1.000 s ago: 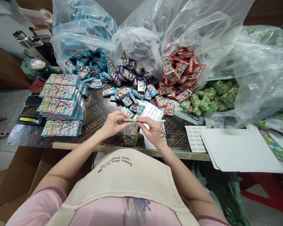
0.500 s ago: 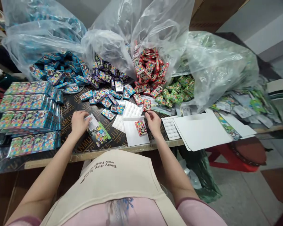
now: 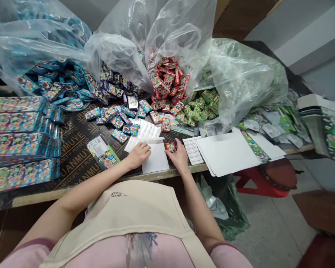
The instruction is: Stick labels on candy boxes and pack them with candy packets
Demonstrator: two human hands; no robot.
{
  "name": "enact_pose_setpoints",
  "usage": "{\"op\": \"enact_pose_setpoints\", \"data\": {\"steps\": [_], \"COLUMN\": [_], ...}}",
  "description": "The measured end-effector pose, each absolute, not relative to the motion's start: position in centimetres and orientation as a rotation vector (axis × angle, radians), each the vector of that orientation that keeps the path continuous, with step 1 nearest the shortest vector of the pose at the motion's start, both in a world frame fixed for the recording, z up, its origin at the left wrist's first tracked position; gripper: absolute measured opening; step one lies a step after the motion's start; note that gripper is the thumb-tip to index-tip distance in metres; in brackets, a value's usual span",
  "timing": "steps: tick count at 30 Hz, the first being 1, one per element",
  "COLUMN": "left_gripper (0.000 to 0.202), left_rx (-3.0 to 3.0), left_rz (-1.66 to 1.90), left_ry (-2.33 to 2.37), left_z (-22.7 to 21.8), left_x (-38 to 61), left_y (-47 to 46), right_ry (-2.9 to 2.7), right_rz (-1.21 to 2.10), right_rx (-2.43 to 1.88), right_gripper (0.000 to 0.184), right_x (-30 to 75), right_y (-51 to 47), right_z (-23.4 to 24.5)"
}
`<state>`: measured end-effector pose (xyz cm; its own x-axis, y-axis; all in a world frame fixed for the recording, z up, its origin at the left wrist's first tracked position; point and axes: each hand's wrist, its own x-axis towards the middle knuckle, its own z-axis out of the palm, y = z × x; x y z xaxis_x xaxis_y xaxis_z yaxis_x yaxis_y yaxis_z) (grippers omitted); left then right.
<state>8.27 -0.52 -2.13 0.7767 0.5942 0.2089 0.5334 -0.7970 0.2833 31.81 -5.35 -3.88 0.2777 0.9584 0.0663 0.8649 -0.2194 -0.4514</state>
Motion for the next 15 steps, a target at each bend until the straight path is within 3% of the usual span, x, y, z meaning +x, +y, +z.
{"op": "enact_pose_setpoints", "data": {"steps": [4,7,11,15], "left_gripper": [0.014,0.037,0.014,0.022], "left_rx": [2.829,2.772,2.816,2.882], "left_rz": [0.707,0.620,0.450,0.558], "left_ry": [0.976,1.240,1.215,0.968], "left_z": [-2.3,-2.1,-2.3,-2.7], "left_x": [8.2,9.0,10.1,10.2], "left_y": [-0.8,1.6,4.0,2.0], "right_ry": [-1.714,-1.715,-1.660,-1.731], "right_rz": [0.353,0.347,0.283,0.257], "right_rx": [-2.088,-2.077,-2.055,-2.161], "right_gripper": [0.061,0.058,0.072,0.085], "right_x": [33.9,33.8,32.4,31.1], "right_y": [-5.4,-5.3,-5.7,-6.4], "right_z": [-4.9,-5.1,-4.7,-4.4]}}
